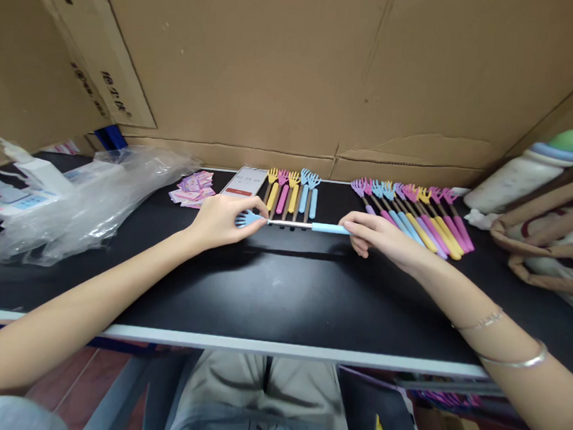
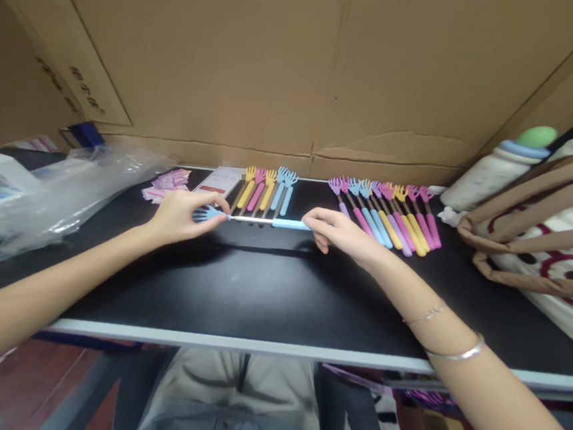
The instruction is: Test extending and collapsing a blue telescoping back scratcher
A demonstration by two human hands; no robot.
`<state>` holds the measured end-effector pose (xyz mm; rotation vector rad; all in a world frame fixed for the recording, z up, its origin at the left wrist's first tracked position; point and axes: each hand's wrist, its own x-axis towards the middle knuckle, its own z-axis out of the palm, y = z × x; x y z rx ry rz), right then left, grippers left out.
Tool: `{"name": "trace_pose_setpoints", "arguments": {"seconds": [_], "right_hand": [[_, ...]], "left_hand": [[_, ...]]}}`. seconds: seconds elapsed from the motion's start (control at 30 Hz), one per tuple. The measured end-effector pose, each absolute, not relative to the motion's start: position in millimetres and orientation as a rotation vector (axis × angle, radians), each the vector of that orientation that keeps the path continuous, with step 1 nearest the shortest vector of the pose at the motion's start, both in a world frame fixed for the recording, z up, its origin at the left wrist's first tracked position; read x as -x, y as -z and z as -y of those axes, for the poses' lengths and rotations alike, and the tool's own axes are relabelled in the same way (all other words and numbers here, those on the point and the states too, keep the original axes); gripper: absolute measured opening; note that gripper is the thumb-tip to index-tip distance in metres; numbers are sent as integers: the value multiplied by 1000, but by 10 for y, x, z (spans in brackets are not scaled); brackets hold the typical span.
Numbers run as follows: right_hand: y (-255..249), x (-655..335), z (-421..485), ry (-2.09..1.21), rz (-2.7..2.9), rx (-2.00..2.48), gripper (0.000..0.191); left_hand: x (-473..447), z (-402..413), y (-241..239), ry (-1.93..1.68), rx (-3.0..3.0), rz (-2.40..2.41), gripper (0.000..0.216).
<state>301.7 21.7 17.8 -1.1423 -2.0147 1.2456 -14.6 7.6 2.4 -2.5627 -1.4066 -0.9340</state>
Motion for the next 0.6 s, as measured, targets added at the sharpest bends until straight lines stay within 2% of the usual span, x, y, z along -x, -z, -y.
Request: {"name": "trace_pose_setpoints", "arguments": {"seconds": [0.6], "right_hand": [[-187,-3006,-207,-1255,2005,1148,38]], "left_hand": [[155,-81,-22,944,2606,1372,22]]}}
